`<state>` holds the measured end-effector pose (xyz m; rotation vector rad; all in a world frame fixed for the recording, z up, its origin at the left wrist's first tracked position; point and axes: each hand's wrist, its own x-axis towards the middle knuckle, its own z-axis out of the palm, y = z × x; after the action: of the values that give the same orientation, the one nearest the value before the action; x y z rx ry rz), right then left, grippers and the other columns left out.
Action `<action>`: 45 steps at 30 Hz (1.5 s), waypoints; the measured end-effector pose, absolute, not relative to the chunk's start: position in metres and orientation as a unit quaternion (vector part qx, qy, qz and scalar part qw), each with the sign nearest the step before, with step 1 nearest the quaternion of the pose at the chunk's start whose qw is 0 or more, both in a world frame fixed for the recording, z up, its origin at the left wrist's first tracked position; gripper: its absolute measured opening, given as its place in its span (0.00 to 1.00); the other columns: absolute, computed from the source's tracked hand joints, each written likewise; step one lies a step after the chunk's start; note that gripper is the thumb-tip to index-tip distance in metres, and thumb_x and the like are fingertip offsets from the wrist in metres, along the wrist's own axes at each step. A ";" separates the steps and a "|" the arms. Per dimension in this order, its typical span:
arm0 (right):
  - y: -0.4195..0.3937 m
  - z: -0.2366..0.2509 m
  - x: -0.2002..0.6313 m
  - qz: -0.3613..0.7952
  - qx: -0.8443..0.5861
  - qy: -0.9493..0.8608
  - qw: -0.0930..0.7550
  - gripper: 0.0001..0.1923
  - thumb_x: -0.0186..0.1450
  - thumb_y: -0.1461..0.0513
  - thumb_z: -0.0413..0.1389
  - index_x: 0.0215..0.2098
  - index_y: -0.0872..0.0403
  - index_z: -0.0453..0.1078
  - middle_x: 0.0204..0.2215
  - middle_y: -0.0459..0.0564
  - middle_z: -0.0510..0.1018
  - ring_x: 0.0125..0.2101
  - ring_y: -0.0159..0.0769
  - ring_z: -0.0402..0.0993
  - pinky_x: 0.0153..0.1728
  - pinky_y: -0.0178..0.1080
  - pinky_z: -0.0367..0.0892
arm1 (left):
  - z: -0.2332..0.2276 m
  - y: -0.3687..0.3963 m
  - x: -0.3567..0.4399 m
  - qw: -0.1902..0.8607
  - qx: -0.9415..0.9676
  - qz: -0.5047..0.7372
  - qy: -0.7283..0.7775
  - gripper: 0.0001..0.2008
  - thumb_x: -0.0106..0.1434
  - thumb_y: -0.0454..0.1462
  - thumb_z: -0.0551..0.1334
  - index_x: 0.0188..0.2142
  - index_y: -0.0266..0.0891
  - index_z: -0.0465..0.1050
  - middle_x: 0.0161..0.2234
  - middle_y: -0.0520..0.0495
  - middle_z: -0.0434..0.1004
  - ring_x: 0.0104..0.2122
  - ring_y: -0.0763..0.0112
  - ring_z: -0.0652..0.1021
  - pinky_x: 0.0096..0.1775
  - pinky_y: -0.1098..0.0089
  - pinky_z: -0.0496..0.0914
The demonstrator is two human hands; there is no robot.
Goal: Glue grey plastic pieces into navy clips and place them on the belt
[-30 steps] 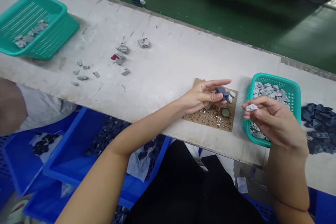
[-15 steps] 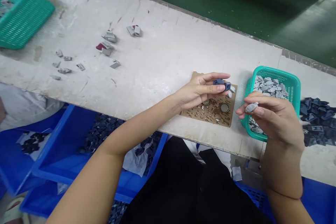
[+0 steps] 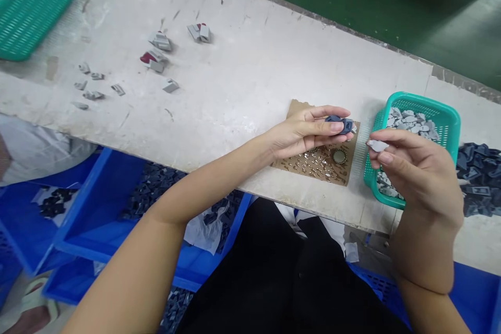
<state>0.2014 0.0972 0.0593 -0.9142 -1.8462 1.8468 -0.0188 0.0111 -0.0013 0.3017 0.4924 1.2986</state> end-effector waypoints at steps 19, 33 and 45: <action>0.081 0.042 0.194 0.065 -0.214 -0.952 0.210 0.06 0.72 0.65 0.61 0.43 0.50 0.81 0.36 0.49 0.86 0.39 0.40 0.83 0.42 0.41 0.75 | 0.011 0.014 -0.021 0.719 0.118 0.642 0.240 0.08 0.68 0.24 0.63 0.45 0.29 0.77 0.34 0.53 0.84 0.37 0.79 0.85 0.52 0.73 0.78; 0.085 0.041 0.195 0.074 -0.152 -0.974 0.148 0.11 0.72 0.69 0.58 0.39 0.48 0.79 0.35 0.47 0.86 0.40 0.42 0.79 0.42 0.44 0.73 | 0.013 0.012 -0.024 0.725 0.117 0.636 0.237 0.13 0.68 0.26 0.63 0.49 0.32 0.81 0.50 0.49 0.82 0.60 0.61 0.80 0.55 0.70 0.77; 0.083 0.041 0.193 0.059 -0.136 -0.982 0.118 0.07 0.71 0.69 0.59 0.39 0.53 0.78 0.36 0.50 0.86 0.37 0.43 0.77 0.40 0.44 0.71 | 0.002 0.010 -0.025 0.755 0.083 0.620 0.195 0.17 0.73 0.31 0.55 0.50 0.36 0.82 0.53 0.54 0.82 0.59 0.64 0.80 0.51 0.76 0.75</action>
<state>0.1928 0.0834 0.0407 -0.3965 -2.8729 0.1722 -0.0255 0.0105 0.0024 0.1806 0.4263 1.3522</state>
